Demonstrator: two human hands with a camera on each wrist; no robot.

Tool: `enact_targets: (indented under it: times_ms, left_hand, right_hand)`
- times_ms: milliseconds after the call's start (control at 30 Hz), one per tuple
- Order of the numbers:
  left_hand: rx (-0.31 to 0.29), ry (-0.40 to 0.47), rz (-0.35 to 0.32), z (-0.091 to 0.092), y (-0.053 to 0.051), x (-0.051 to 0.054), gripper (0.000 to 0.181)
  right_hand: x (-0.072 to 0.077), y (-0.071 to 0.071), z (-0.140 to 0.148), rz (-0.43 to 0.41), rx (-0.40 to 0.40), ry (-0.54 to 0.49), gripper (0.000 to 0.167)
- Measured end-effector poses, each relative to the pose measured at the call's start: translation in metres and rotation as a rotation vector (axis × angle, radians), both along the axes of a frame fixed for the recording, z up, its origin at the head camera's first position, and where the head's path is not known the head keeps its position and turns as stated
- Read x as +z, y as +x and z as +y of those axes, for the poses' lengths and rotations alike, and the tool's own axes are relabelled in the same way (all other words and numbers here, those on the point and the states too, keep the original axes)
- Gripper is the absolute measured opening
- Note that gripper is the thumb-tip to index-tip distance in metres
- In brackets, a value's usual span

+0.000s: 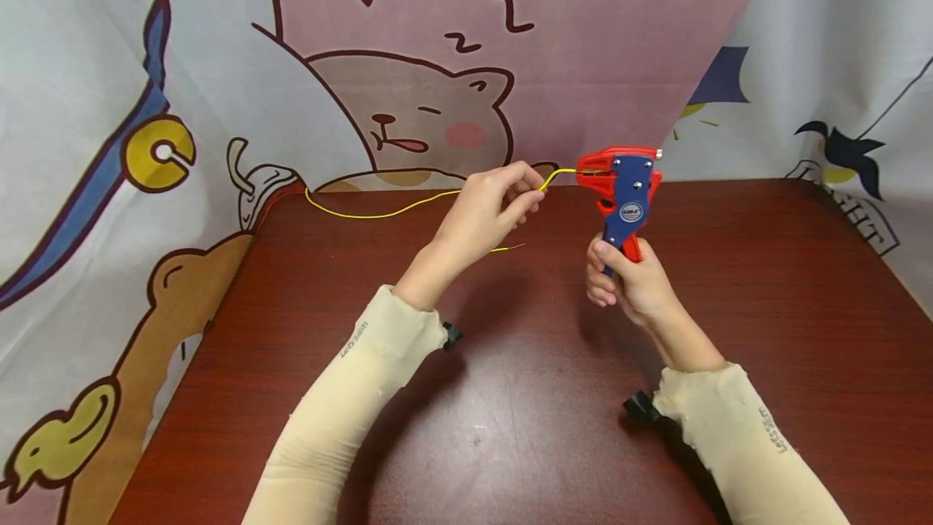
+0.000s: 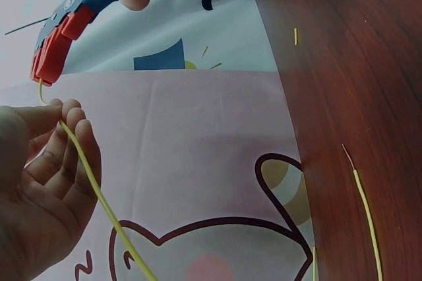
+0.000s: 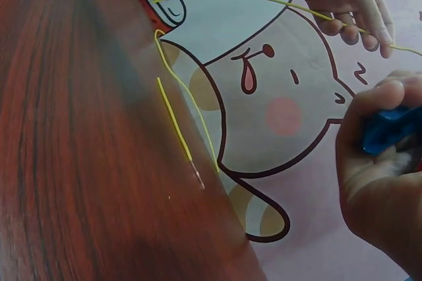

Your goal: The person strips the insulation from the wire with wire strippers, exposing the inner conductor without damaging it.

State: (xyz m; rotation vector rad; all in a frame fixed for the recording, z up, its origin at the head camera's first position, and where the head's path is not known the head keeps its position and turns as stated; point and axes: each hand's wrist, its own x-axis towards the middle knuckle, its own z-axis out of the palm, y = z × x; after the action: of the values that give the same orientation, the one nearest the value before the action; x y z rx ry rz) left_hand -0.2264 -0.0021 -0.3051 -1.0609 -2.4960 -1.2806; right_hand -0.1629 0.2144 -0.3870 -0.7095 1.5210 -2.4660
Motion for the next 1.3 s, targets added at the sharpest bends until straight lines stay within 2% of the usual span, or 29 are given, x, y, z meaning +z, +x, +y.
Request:
enact_targets:
  times_ms: [200, 467, 600, 900, 1100, 1200, 1300]
  left_hand:
    - [-0.010, 0.007, 0.002, -0.002, 0.000, -0.003, 0.007]
    - [-0.018, 0.002, -0.006, -0.005, 0.001, -0.001, 0.008]
    - [-0.014, -0.001, -0.007, -0.007, 0.000, -0.001, 0.007]
    - [-0.011, -0.001, 0.000, -0.011, 0.001, -0.002, 0.008]
    - [0.000, -0.003, -0.001, -0.015, 0.001, -0.003, 0.007]
    - [0.011, -0.008, -0.004, -0.016, 0.000, -0.004, 0.007]
    - [0.016, -0.005, -0.008, -0.018, -0.001, -0.004, 0.006]
  right_hand:
    - [-0.002, 0.001, -0.003, -0.014, 0.003, -0.006, 0.036]
    - [-0.005, -0.001, -0.009, -0.013, -0.009, -0.020, 0.042]
    - [-0.005, -0.002, -0.012, -0.014, -0.033, -0.002, 0.044]
    - [-0.005, -0.001, -0.016, -0.007, -0.025, 0.016, 0.047]
    - [-0.003, 0.000, -0.018, 0.068, 0.037, 0.011, 0.046]
    - [-0.001, 0.000, -0.019, 0.102, 0.068, 0.001, 0.057]
    - [0.001, -0.001, -0.019, 0.097, 0.087, -0.026, 0.065]
